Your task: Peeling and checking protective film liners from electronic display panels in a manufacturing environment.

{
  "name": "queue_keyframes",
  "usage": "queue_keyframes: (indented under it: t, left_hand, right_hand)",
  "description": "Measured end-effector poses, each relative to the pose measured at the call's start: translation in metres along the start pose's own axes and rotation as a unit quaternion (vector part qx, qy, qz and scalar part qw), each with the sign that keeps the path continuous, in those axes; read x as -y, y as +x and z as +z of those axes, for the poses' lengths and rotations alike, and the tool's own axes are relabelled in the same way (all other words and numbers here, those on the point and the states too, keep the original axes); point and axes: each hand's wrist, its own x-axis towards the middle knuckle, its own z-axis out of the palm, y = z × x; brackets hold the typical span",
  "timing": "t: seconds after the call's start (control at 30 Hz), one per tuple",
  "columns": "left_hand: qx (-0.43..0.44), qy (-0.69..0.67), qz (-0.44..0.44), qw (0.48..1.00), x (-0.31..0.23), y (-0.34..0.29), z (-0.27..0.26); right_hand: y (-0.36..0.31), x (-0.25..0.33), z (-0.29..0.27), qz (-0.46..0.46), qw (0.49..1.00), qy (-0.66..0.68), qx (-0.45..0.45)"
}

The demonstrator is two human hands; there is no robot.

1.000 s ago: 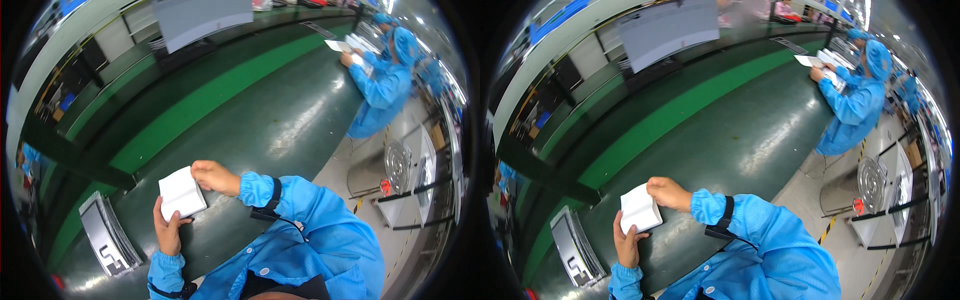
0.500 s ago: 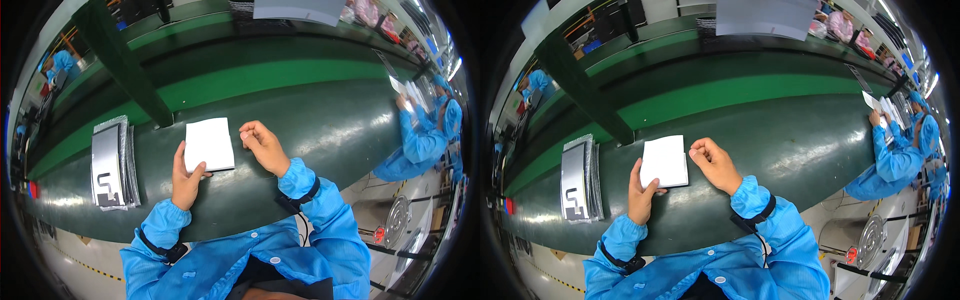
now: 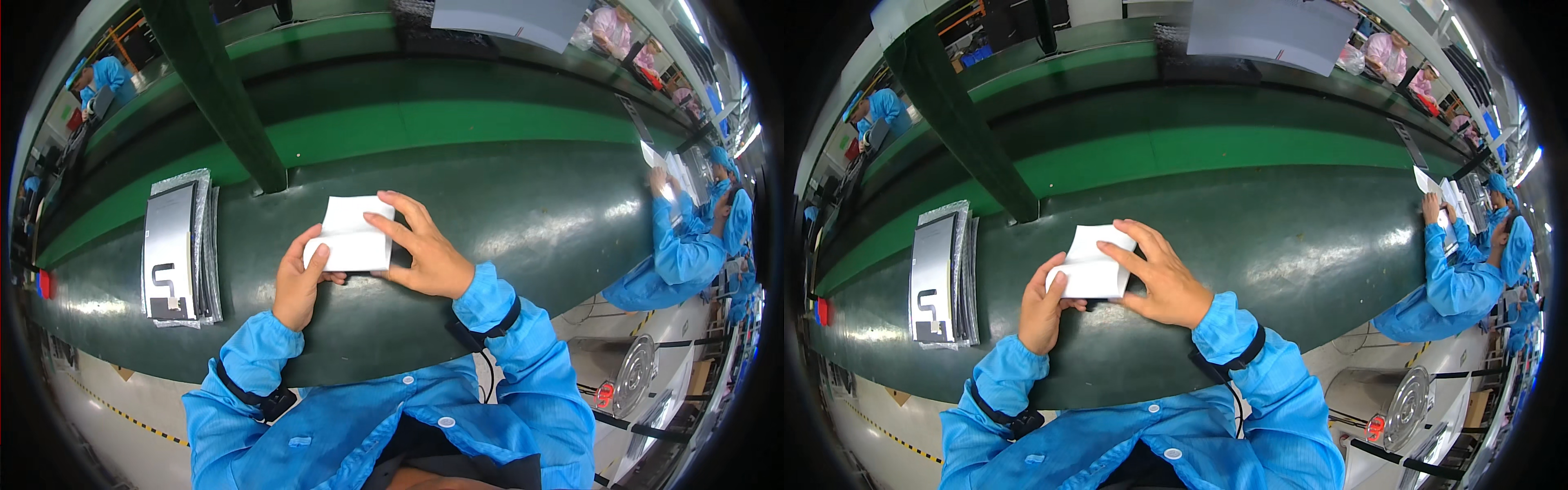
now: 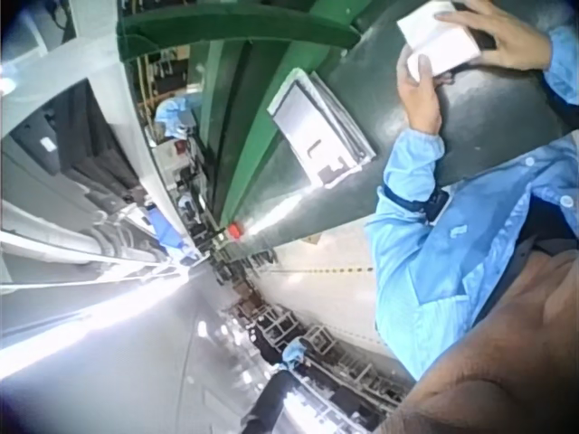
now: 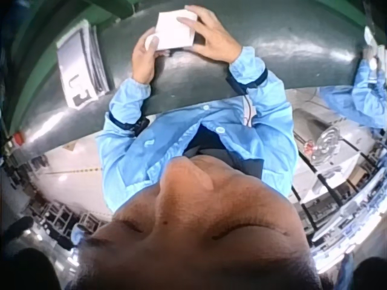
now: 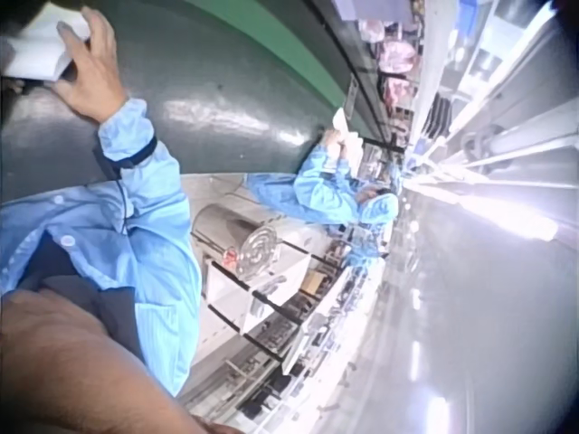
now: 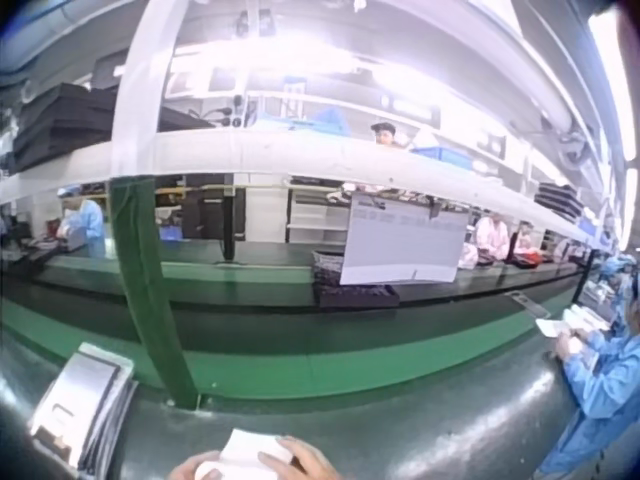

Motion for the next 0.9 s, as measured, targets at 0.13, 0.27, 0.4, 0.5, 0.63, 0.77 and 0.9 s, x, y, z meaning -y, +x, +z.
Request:
queue_keyframes:
  t: [0.13, 0.27, 0.4, 0.5, 0.63, 0.77, 0.9]
  left_hand:
    - [0.08, -0.02, -0.024, 0.996, 0.002, 0.0, -0.004]
    - [0.19, -0.048, 0.03, 0.98, 0.002, -0.001, -0.025]
    - [0.139, 0.043, 0.133, 0.98, -0.006, -0.009, -0.012]
    - [0.086, -0.058, 0.01, 0.995, -0.012, -0.009, -0.001]
    - [0.044, -0.081, -0.019, 0.996, -0.003, 0.0, -0.008]
    - [0.056, -0.068, -0.039, 0.995, 0.004, 0.0, -0.008]
    - [0.043, -0.077, -0.033, 0.996, 0.007, 0.001, -0.004]
  right_hand:
    - [-0.005, -0.01, -0.001, -0.038, 0.996, 0.055, -0.059]
    - [-0.008, 0.009, 0.0, 0.209, 0.897, 0.372, -0.112]
    - [-0.009, 0.016, 0.009, 0.311, 0.819, 0.481, -0.042]
    - [-0.007, 0.016, 0.018, 0.339, 0.811, 0.476, 0.02]
    - [-0.007, 0.008, 0.03, 0.313, 0.816, 0.486, 0.0]
    - [-0.008, -0.003, 0.034, 0.264, 0.846, 0.462, -0.022]
    - [-0.01, -0.01, 0.036, 0.291, 0.832, 0.471, 0.004]
